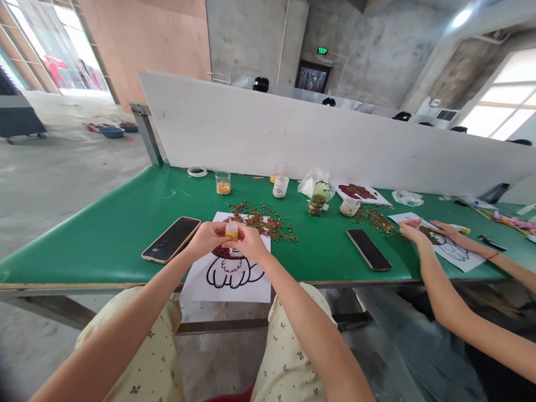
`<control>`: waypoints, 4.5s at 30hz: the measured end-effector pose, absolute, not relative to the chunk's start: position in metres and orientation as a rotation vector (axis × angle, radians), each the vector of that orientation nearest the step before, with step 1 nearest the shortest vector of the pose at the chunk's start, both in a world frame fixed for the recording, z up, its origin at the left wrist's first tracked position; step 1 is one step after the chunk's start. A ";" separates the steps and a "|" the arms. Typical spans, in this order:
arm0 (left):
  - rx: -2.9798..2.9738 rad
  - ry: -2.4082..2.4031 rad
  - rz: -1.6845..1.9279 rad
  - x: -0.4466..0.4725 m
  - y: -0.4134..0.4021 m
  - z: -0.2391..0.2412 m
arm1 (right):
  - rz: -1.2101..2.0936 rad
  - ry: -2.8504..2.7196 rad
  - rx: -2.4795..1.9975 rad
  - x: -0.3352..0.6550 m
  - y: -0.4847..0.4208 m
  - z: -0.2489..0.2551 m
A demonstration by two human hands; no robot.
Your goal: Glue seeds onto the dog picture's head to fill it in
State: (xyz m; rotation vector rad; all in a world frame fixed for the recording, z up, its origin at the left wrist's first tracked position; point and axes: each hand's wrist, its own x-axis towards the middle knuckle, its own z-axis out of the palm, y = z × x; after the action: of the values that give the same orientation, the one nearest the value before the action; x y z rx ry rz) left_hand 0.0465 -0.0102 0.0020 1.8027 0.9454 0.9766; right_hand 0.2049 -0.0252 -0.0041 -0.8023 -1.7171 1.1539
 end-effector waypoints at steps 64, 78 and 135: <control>1.527 0.694 1.058 0.061 -0.020 0.021 | 1.101 -1.390 -0.880 0.207 -0.030 0.025; 1.596 0.763 1.170 0.064 -0.022 0.019 | 1.226 -1.594 -0.797 0.210 -0.033 0.023; 1.541 0.909 1.180 0.060 -0.015 0.003 | 1.249 -1.426 -0.854 0.199 -0.023 -0.010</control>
State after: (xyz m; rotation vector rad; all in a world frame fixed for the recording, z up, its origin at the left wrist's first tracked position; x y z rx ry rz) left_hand 0.0600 -0.0146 0.0025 1.5410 0.9092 1.1799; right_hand 0.1988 -0.0228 -0.0096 -0.8536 -1.4256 1.2488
